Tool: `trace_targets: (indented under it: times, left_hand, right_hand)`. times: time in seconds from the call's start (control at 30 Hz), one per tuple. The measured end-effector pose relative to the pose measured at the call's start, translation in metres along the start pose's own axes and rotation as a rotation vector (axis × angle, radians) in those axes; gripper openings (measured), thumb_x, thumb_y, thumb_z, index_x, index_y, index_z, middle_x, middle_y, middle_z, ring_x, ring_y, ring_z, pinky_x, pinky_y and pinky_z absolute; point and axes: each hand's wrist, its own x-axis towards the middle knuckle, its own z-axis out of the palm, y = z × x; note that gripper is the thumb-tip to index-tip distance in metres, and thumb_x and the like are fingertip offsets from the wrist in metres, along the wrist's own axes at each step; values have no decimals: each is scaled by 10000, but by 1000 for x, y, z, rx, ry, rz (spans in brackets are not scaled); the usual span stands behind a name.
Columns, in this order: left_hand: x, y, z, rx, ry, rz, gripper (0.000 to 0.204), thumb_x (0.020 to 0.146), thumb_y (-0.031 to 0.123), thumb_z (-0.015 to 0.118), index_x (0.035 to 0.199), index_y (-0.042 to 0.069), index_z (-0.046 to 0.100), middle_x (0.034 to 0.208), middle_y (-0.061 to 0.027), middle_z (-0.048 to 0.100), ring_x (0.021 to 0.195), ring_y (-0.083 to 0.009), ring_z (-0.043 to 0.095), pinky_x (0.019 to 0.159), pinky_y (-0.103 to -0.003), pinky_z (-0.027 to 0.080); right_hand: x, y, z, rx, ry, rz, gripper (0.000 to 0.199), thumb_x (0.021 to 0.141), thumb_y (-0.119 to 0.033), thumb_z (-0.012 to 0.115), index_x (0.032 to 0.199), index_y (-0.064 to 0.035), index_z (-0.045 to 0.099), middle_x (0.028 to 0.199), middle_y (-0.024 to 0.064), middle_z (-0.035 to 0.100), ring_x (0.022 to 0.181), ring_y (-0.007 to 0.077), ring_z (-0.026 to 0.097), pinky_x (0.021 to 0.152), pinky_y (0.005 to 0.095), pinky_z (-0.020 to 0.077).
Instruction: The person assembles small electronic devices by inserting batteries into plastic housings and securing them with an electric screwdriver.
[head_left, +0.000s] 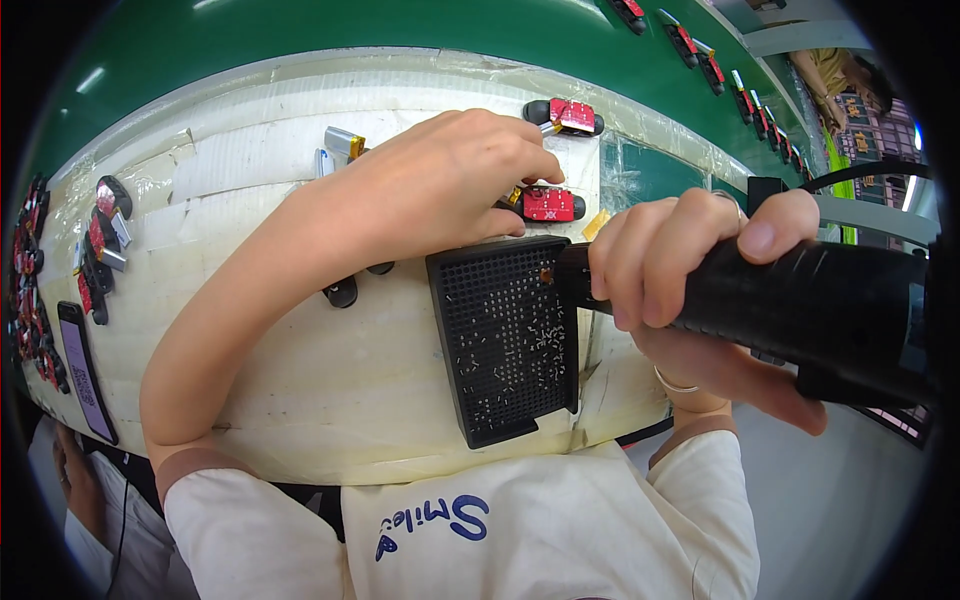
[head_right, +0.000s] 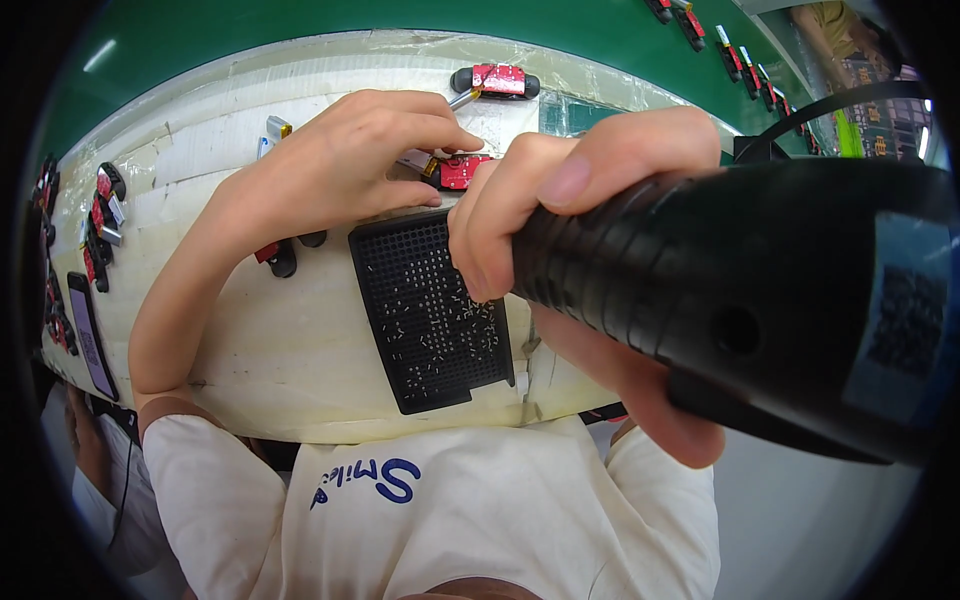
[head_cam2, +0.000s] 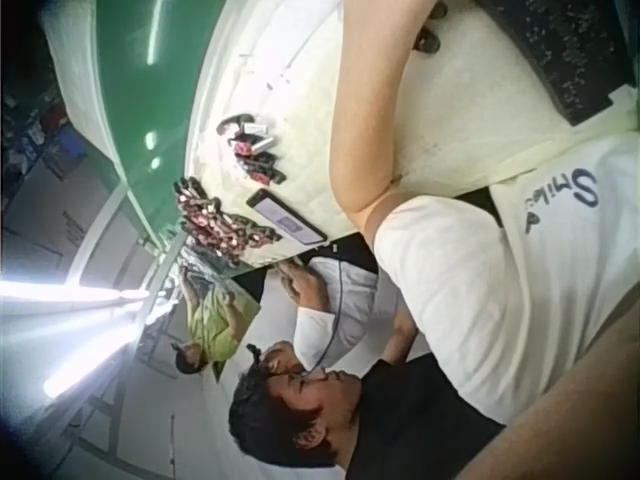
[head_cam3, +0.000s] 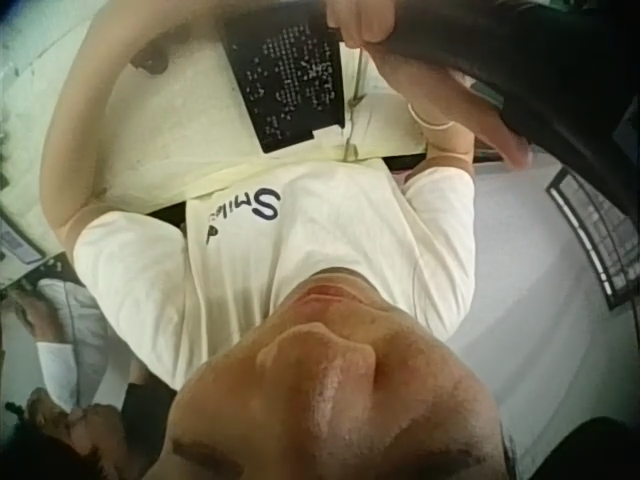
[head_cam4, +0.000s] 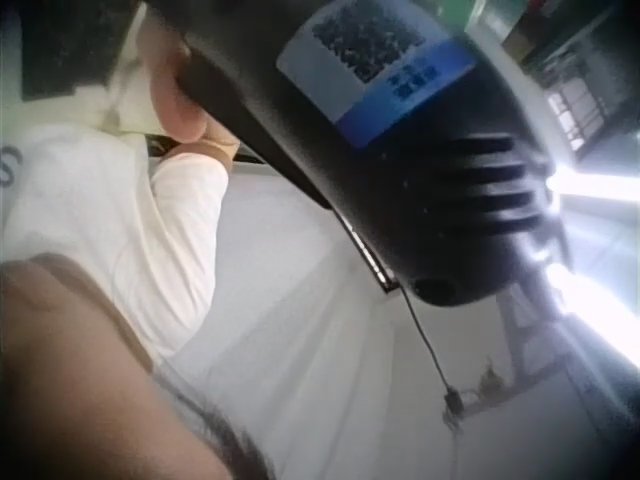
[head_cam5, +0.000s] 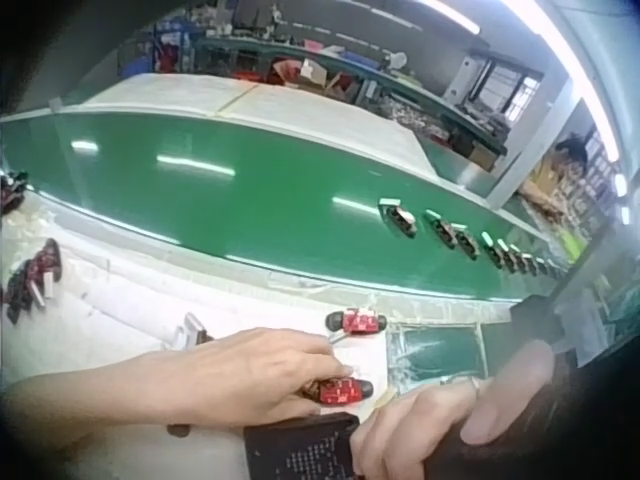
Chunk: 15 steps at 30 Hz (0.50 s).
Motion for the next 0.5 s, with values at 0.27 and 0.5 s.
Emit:
trace_targets:
  times: [0.27, 0.5]
  left_hand:
    - [0, 2, 2, 16, -13, 8, 306, 690, 79, 697, 981, -1, 645, 923, -117, 609, 864, -299, 587, 757, -364, 478]
    - [-1, 2, 3, 33, -13, 13, 248, 701, 89, 700, 927, -5, 661, 881, -118, 611, 832, -292, 593, 736, -359, 479]
  right_hand:
    - [-2, -1, 4, -14, 38, 20, 799, 601, -767, 602, 1087, -177, 370, 709, 50, 541, 574, 179, 545, 511, 310, 462]
    - [0, -8, -2, -50, 0, -41, 812, 626, -754, 606, 1126, -160, 370, 711, 46, 533, 577, 173, 543, 536, 318, 464]
